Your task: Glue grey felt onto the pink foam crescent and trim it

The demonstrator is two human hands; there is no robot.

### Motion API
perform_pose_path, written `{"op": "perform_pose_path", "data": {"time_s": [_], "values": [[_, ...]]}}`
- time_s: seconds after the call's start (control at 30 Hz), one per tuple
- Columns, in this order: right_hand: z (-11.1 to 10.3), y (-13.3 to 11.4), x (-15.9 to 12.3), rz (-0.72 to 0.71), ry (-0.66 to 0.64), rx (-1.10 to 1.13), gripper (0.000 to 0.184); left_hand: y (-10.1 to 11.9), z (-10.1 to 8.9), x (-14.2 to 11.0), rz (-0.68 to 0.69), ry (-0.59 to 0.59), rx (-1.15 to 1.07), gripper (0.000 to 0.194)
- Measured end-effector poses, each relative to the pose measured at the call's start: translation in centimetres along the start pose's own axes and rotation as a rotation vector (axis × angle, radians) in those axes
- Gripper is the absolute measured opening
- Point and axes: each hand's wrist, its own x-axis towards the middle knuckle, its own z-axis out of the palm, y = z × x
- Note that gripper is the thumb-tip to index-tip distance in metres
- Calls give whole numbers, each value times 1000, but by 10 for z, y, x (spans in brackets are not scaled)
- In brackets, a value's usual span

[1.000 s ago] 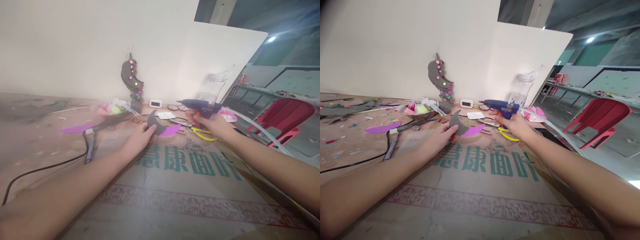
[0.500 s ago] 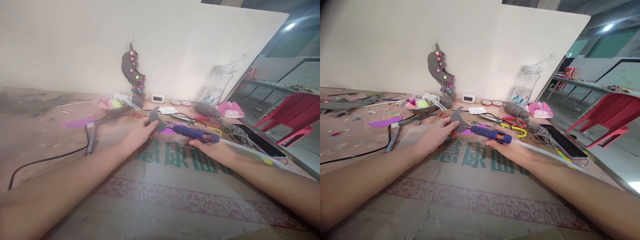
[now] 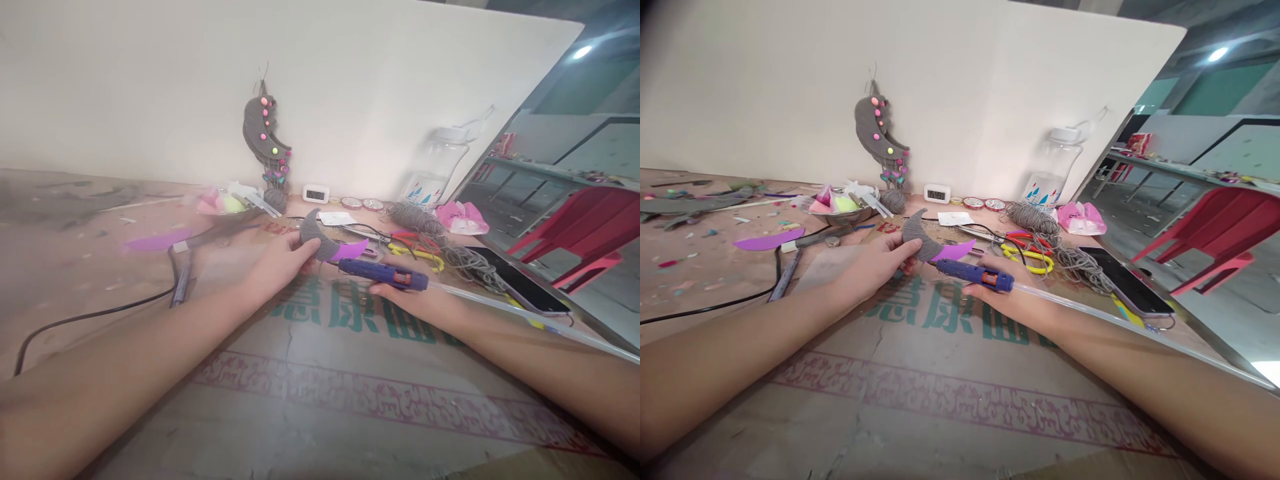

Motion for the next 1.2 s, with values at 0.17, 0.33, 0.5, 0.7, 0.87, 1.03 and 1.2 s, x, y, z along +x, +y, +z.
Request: {"op": "perform_pose_path", "data": {"time_s": [0.17,0.33,0.5,0.7,0.87,1.03,1.2], "values": [[3,2,0,-8,11,44,30,3,0,-2,-2,5,54,38],[3,1,-1,12,20,-13,33,4,-1,-2,-14,10,50,37],[1,0,0,10,-8,-39,31,4,-2,-3,-11,10,82,38],[1,-1,1,-1,-27,-50,32,6,-1,-3,0,-7,84,36],[1,-2,1,1,-20,-75,34,6,-1,-3,8,-14,65,34],[0,-1,2,3,-23,-81,33,5,-1,-3,12,-22,72,35],[0,-3,2,-4,-23,-91,34,5,0,-3,-2,-15,51,33]]}}
